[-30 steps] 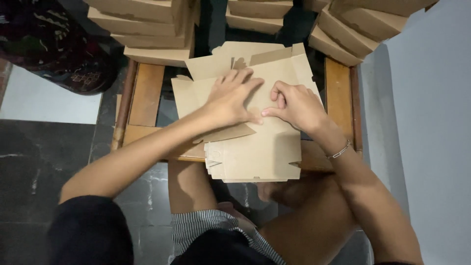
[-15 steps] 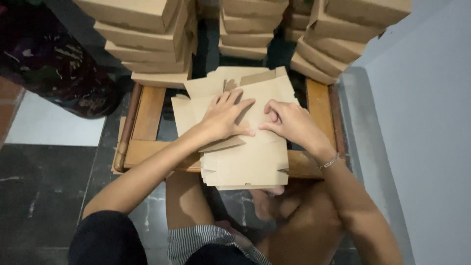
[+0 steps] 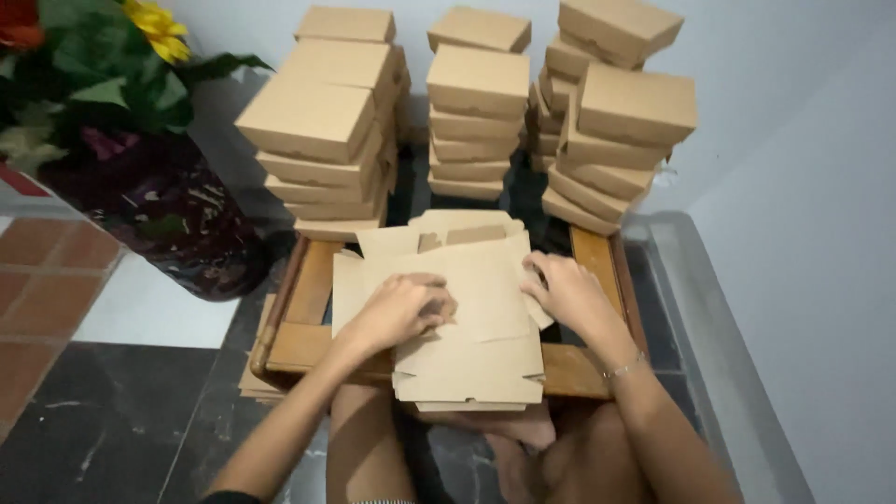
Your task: Folding flat cardboard templates into boxes and stacking them on a low table.
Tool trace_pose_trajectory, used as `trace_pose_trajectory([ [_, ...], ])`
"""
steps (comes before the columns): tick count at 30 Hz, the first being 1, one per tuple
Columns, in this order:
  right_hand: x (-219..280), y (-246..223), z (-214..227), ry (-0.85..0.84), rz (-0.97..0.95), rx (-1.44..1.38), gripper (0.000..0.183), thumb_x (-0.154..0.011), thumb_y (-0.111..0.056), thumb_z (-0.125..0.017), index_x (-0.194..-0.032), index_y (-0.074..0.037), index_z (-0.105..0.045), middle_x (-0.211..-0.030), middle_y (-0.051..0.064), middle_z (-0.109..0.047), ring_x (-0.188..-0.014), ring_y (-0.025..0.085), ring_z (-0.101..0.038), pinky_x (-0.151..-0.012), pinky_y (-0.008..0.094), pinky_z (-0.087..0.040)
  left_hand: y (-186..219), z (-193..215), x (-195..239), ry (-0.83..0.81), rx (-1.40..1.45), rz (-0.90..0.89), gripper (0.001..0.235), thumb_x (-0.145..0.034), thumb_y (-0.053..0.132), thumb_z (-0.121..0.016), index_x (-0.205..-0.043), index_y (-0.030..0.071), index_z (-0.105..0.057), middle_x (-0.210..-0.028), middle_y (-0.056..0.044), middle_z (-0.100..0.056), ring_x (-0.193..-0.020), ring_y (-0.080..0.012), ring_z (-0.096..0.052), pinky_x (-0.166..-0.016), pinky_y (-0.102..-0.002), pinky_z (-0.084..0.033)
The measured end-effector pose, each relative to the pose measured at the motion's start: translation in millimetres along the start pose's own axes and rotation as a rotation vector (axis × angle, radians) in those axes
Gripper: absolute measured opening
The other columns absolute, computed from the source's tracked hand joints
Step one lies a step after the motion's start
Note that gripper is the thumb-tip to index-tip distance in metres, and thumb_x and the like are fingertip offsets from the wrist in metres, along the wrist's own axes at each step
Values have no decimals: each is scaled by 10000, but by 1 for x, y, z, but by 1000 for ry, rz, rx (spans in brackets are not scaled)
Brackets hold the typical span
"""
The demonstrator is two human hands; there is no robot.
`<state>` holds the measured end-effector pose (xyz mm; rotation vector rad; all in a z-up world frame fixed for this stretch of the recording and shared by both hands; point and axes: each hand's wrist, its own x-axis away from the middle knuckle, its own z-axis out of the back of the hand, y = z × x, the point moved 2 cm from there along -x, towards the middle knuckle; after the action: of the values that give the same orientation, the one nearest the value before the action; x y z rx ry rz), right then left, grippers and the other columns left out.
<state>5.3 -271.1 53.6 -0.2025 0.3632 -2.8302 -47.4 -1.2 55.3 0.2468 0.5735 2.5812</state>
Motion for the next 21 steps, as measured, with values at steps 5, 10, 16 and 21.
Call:
trace_pose_trajectory([
  [5,14,-18,6,-31,-17,-45,285,-958,-342,-648,-1237,-283,-639,-1068,8,-758,-1033,290,-739,-914,520,-571,4,-2,27,30,-201,86,88,-955,285,-623,-916,291,-702,-1028,51,-752,-1046,-205,-719,-1022,-413,-482],
  [10,23,-44,14,-104,87,-39,246,-955,-294,-634,-1169,-177,-665,-1130,110,-749,-1068,385,-713,-910,585,-561,5,-12,54,170,-264,201,180,-988,378,-579,-1055,258,-696,-1084,-20,-732,-1108,-251,-696,-1064,-464,-440],
  [16,32,-48,14,-45,190,38,390,-949,-357,-663,-1287,-166,-627,-1297,130,-645,-1246,369,-609,-965,540,-543,43,-55,59,361,-120,43,550,-827,466,-774,-1272,199,-592,-1366,-117,-570,-1356,-318,-510,-1180,-536,-298],
  [21,52,-59,13,-6,310,109,589,-863,-525,-708,-1313,-159,-607,-1366,173,-563,-1336,406,-507,-1004,541,-503,39,-74,52,470,-125,26,452,-849,514,-733,-1197,238,-648,-1327,-64,-603,-1368,-264,-482,-1188,-502,-271],
])
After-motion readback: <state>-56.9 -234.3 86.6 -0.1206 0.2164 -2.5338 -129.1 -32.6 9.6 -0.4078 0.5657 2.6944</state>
